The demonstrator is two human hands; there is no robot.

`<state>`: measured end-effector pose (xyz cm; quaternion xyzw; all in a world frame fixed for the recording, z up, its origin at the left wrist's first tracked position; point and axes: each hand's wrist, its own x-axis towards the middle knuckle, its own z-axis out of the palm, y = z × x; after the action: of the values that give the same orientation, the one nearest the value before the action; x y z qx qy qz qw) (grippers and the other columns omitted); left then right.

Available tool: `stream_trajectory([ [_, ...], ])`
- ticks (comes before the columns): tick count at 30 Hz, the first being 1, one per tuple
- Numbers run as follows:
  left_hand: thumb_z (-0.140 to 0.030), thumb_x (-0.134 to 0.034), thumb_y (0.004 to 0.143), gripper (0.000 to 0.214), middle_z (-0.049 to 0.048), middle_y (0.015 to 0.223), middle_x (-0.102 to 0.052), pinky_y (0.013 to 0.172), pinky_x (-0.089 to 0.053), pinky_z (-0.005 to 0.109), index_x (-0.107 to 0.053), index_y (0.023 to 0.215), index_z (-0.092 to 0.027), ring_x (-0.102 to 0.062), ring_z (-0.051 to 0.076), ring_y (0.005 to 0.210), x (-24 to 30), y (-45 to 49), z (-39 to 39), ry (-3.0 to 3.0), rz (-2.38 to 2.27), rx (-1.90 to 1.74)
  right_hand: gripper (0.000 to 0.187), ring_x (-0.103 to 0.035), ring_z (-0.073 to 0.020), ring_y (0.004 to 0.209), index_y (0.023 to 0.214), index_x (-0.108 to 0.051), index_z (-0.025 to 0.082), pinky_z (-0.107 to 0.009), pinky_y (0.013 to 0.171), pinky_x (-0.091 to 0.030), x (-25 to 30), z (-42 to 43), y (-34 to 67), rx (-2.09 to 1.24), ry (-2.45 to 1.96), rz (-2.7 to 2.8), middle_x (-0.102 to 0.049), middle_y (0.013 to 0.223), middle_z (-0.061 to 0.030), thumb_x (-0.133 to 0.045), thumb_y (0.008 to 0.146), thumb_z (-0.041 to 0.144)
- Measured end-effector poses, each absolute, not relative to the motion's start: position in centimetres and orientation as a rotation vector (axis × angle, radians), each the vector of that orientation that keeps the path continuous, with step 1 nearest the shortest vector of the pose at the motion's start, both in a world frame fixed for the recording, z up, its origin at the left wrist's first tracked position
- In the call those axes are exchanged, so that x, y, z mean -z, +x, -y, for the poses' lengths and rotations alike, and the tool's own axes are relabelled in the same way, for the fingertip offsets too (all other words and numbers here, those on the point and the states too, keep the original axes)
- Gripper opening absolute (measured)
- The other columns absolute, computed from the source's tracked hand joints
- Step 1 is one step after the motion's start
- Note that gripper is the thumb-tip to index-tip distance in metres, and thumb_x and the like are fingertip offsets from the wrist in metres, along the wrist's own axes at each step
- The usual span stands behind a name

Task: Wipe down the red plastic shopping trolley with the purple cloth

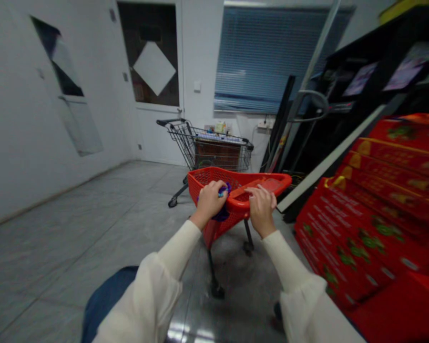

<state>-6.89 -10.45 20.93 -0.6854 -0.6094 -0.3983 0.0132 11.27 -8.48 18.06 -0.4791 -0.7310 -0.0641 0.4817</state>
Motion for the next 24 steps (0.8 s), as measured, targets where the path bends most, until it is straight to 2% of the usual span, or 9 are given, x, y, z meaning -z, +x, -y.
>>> stream_trajectory([
  [7,-0.026,-0.057,0.088,0.015,0.0017,0.1,-0.067,0.09,-0.048,0.029,-0.065,0.101,-0.024,-0.062,0.018,0.097,-21.9,-6.4,11.6,-2.423,1.568,1.324,0.042,-0.047,-0.0223,0.127,0.107,-0.066,0.026,-0.046,0.113,-0.015,-17.8,8.5,11.1,0.151,-1.166,1.78,-0.069,0.115,-0.0028,-0.025,0.097,0.03],
  [13,-0.021,-0.057,0.087,0.014,0.0029,0.1,-0.068,0.092,-0.048,0.03,-0.066,0.097,-0.022,-0.063,0.018,0.099,-21.2,-8.2,9.1,-2.307,1.784,1.319,0.043,-0.048,-0.0224,0.126,0.105,-0.067,0.025,-0.046,0.113,-0.017,-17.8,8.5,11.0,0.166,-1.169,1.75,-0.069,0.114,-0.0037,-0.026,0.096,0.03],
  [20,-0.027,-0.058,0.088,0.016,0.0027,0.101,-0.068,0.092,-0.048,0.031,-0.066,0.101,-0.024,-0.062,0.018,0.098,-21.7,-6.0,12.1,-2.467,1.458,1.396,0.043,-0.051,-0.0225,0.121,0.102,-0.068,0.025,-0.045,0.111,-0.02,-17.7,8.7,10.9,0.199,-1.175,1.721,-0.069,0.111,-0.0044,-0.026,0.095,0.028],
  [24,-0.024,-0.056,0.087,0.014,0.0035,0.1,-0.068,0.092,-0.048,0.031,-0.066,0.098,-0.022,-0.062,0.018,0.097,-21.2,-7.2,10.5,-2.385,1.608,1.426,0.043,-0.052,-0.0223,0.121,0.102,-0.068,0.024,-0.046,0.112,-0.019,-17.7,8.7,10.6,0.204,-1.183,1.703,-0.07,0.11,-0.005,-0.026,0.094,0.027],
])
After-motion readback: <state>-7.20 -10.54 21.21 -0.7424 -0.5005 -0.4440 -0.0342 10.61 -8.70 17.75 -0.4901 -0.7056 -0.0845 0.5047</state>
